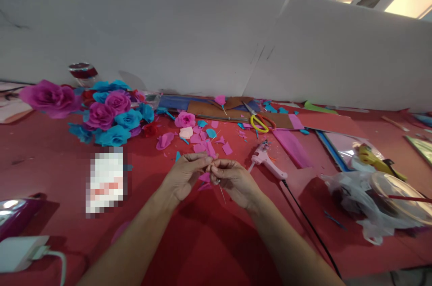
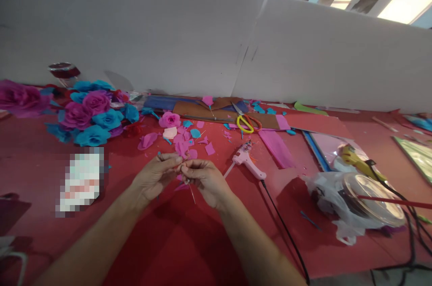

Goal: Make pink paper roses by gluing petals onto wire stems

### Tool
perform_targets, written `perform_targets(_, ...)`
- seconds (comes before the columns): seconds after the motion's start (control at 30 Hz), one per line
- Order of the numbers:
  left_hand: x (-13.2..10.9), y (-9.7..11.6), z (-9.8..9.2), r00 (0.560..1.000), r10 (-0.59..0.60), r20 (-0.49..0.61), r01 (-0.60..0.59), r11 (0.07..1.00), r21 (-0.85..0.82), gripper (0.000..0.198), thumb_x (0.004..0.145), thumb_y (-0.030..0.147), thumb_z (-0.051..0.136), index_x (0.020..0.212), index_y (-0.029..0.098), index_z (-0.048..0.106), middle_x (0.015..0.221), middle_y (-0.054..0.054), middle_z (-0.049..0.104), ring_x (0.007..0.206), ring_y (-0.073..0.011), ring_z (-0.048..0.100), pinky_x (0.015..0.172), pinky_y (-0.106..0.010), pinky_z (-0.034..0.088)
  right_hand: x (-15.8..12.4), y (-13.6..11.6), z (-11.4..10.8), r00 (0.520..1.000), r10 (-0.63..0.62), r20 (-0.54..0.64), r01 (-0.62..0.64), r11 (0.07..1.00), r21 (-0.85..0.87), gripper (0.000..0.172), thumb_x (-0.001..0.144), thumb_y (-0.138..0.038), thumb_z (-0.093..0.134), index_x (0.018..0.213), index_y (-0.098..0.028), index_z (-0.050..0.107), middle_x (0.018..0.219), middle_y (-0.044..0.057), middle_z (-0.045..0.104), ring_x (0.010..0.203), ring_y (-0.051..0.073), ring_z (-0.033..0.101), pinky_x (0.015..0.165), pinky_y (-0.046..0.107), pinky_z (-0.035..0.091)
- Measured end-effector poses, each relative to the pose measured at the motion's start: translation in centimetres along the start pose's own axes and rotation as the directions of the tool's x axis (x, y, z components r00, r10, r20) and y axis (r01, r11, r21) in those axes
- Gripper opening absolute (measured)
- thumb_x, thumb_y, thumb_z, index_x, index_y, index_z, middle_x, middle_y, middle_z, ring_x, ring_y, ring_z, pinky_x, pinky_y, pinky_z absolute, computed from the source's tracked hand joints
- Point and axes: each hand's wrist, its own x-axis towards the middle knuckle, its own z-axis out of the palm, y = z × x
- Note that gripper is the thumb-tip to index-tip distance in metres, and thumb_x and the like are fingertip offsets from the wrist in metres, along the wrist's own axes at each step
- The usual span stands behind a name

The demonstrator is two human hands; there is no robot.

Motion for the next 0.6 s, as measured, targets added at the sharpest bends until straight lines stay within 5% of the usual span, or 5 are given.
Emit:
perform_targets(0.37, -0.26, 0.15, 0.25, 0.999, -0.001, 0.05, -0.002, 0.998, 0.066, 0.024, 0.068, 0.026, 0.073, 0.049, 0.014, 0.065, 0.052, -0.001, 0.058, 0.055, -0.0099, 0.054, 0.062, -0.024, 0.045, 0.0, -0.2, -0.45, 0.983, 0.091, 0.16, -0.101, 0.993, 0.056, 0.021, 0.062, -0.032, 0.081, 0.067, -0.015, 0.069, 0.054, -0.003, 0.056, 0.049, 0.007, 0.043, 0.056, 0.023, 0.034)
perform_targets(0.5, -0.09, 0.02, 0.12, 0.999, -0.018, -0.033, 0.019, 1.0, 0.024, 0.016, 0.064, 0.024, 0.076, 0.055, 0.014, 0.068, 0.055, 0.0, 0.059, 0.054, -0.009, 0.054, 0.058, -0.023, 0.045, 0.0, -0.11, -0.28, 0.997, 0.053, 0.052, -0.053, 0.998, -0.017, 0.02, 0.062, -0.031, 0.081, 0.068, -0.016, 0.069, 0.056, -0.002, 0.059, 0.051, 0.007, 0.047, 0.056, 0.023, 0.036)
perform_targets(0.6, 0.0, 0.07, 0.2, 0.995, -0.033, -0.098, 0.03, 0.999, -0.029, 0.012, 0.059, 0.022, 0.079, 0.061, 0.014, 0.07, 0.059, 0.0, 0.063, 0.055, -0.0088, 0.054, 0.054, -0.022, 0.044, -0.04, 0.07, 0.16, 0.993, -0.104, -0.048, 0.097, 0.987, -0.128, 0.018, 0.064, -0.03, 0.079, 0.072, -0.019, 0.068, 0.058, -0.003, 0.059, 0.055, 0.009, 0.051, 0.058, 0.023, 0.039)
